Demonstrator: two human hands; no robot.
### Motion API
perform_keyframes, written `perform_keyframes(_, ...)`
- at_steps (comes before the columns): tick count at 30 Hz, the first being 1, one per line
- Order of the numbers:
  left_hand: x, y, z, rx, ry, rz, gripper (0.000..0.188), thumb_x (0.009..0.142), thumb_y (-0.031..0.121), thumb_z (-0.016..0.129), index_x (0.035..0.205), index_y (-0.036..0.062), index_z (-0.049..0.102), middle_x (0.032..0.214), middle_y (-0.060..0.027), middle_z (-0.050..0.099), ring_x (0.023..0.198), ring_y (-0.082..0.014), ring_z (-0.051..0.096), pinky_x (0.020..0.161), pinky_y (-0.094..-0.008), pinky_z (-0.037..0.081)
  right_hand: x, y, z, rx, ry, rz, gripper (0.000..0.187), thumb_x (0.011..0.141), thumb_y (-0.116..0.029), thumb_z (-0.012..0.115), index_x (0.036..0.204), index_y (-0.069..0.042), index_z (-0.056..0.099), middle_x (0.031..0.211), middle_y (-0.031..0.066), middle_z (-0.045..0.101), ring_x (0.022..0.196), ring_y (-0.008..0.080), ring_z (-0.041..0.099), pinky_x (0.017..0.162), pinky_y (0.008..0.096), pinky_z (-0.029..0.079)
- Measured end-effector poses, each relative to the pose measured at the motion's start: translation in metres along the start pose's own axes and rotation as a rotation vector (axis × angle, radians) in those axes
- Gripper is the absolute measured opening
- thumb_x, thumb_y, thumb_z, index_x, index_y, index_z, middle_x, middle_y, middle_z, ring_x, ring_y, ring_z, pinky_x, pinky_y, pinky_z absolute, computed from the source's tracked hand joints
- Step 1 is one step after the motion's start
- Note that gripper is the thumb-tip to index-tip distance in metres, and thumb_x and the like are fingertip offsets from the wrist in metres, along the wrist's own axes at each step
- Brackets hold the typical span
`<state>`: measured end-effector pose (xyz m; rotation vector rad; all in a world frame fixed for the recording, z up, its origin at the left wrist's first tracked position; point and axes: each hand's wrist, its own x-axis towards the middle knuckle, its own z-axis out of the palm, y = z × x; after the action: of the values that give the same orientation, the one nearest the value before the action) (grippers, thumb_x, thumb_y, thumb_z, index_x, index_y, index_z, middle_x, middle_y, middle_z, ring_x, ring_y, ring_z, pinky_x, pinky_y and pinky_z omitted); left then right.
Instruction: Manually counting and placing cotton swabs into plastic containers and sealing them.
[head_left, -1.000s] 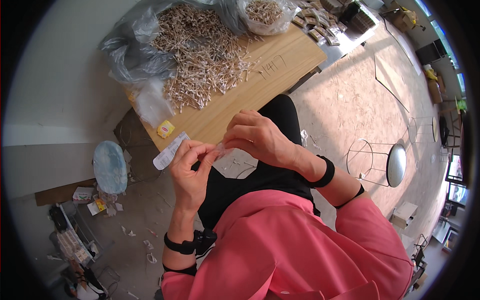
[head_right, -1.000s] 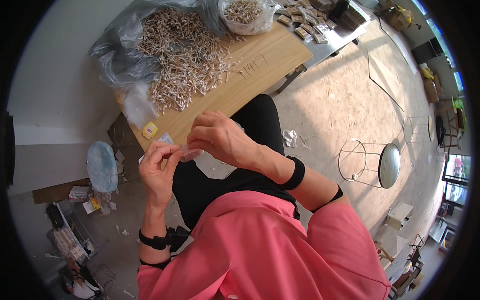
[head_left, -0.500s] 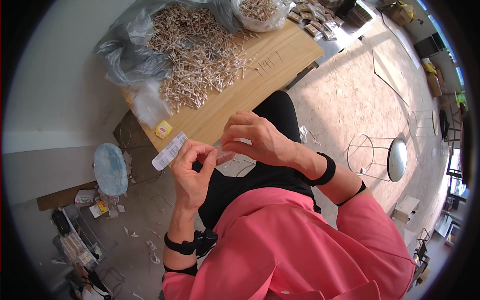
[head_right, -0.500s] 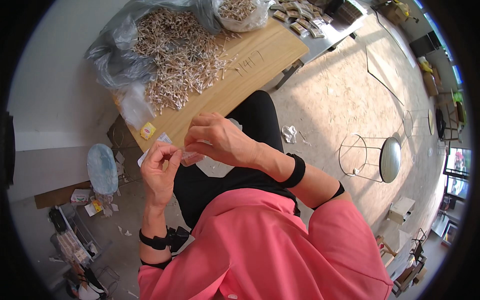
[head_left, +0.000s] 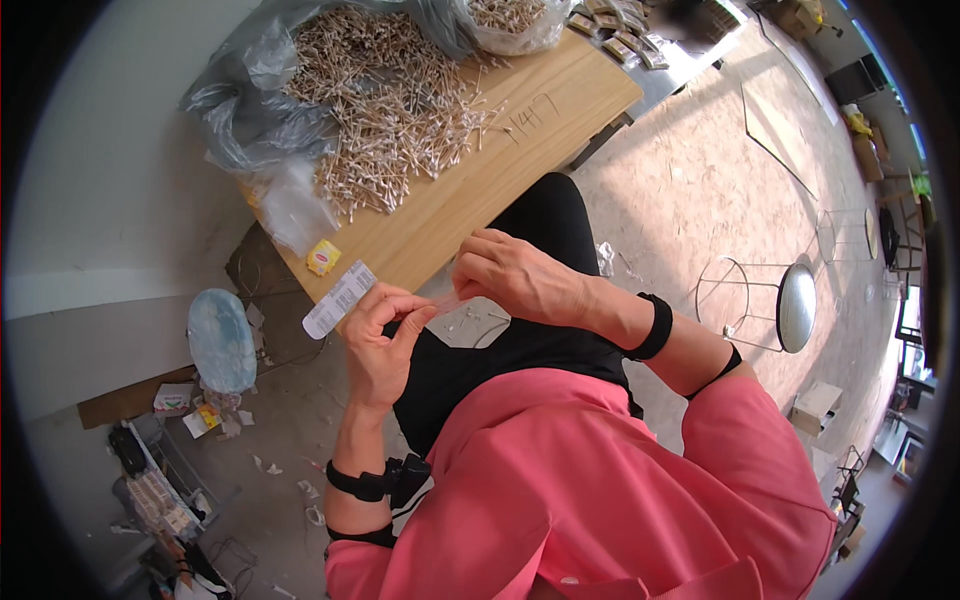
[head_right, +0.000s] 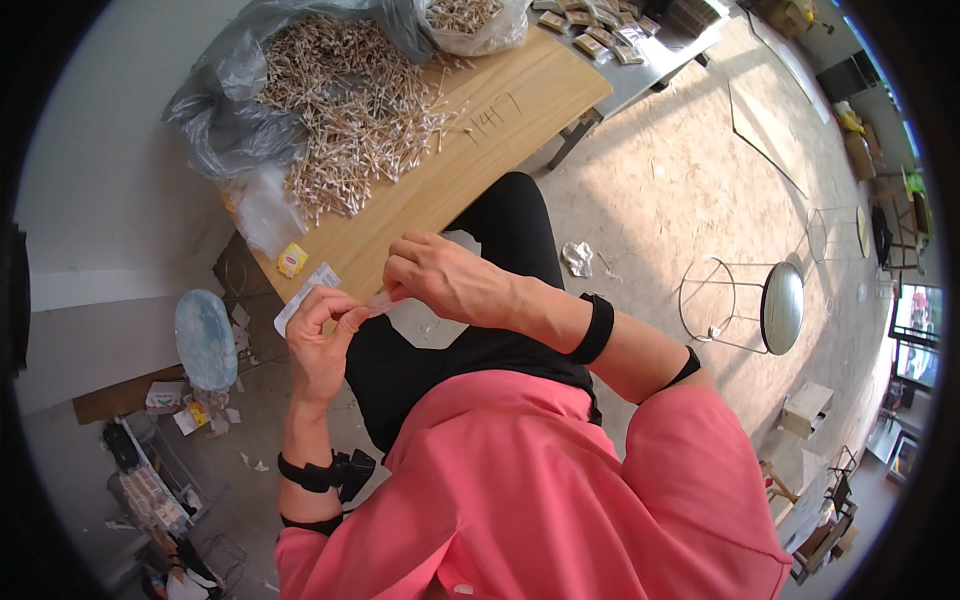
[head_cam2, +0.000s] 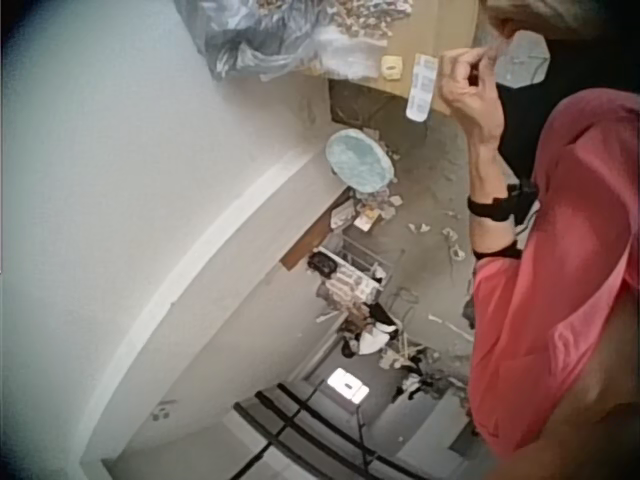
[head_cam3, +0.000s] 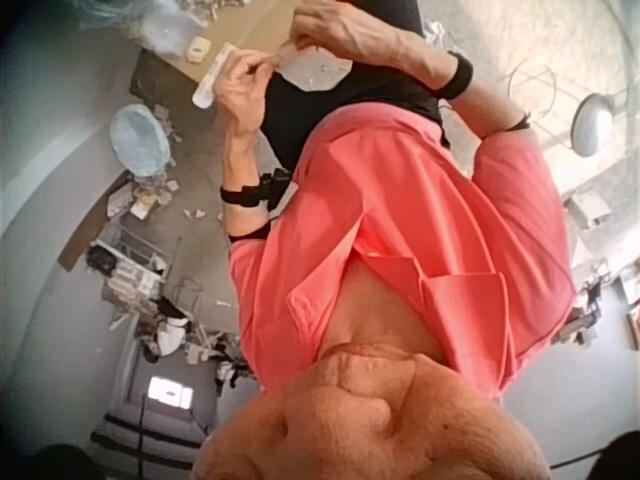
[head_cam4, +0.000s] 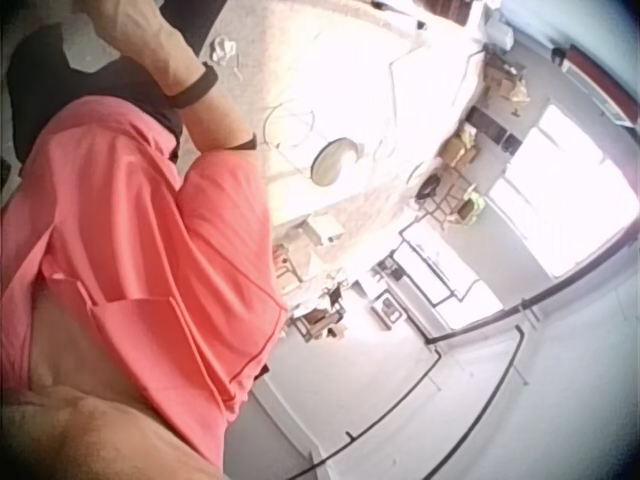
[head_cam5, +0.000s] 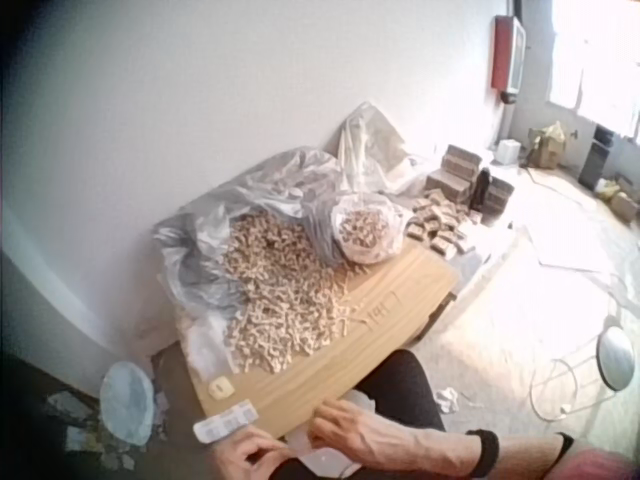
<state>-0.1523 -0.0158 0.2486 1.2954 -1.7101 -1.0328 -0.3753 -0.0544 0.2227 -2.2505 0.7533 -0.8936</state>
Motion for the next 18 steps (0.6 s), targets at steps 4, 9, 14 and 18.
perform_keyframes(4,0.003,-0.019,0.009,-0.009,-0.044,-0.039,0.006,0.086,0.004,0.072,0.086,-0.0008,0.068,0.082,-0.0038,0.060,0.071,-0.0120,0.057,0.065,-0.0253,0.047,-0.008,0.011,0.005,0.074,0.001,0.065,0.013,0.086,-0.010,0.067,0.092,-0.005,0.056,0.090,0.0104,0.055,0.090,0.0305,0.056,0.079,0.0382,0.046)
perform_keyframes(9,0.020,-0.040,0.013,-0.056,-0.046,0.030,0.010,0.085,0.004,0.073,0.091,0.0005,0.065,0.087,-0.0037,0.057,0.071,-0.0118,0.056,0.063,-0.0255,0.046,-0.004,0.025,0.019,0.016,0.122,0.080,0.011,0.083,-0.015,0.068,0.088,-0.006,0.063,0.086,0.0094,0.056,0.086,0.0306,0.059,0.074,0.0403,0.048)
perform_keyframes(14,0.029,-0.054,0.018,0.178,-0.007,0.116,0.011,0.083,0.004,0.074,0.091,0.0022,0.066,0.086,-0.0040,0.054,0.070,-0.0134,0.056,0.058,-0.0270,0.044,-0.001,0.039,0.039,-0.092,0.210,0.074,0.012,0.081,-0.017,0.069,0.082,-0.007,0.065,0.083,0.0080,0.057,0.079,0.0298,0.061,0.066,0.0407,0.050)
perform_keyframes(18,0.034,-0.056,0.018,0.171,0.037,0.095,0.010,0.083,-0.001,0.074,0.091,0.0025,0.069,0.088,-0.0030,0.055,0.071,-0.0109,0.055,0.062,-0.0241,0.045,0.002,0.043,0.041,-0.109,0.222,0.068,0.013,0.081,-0.018,0.069,0.081,-0.006,0.063,0.083,0.0091,0.057,0.078,0.0298,0.061,0.065,0.0407,0.050)
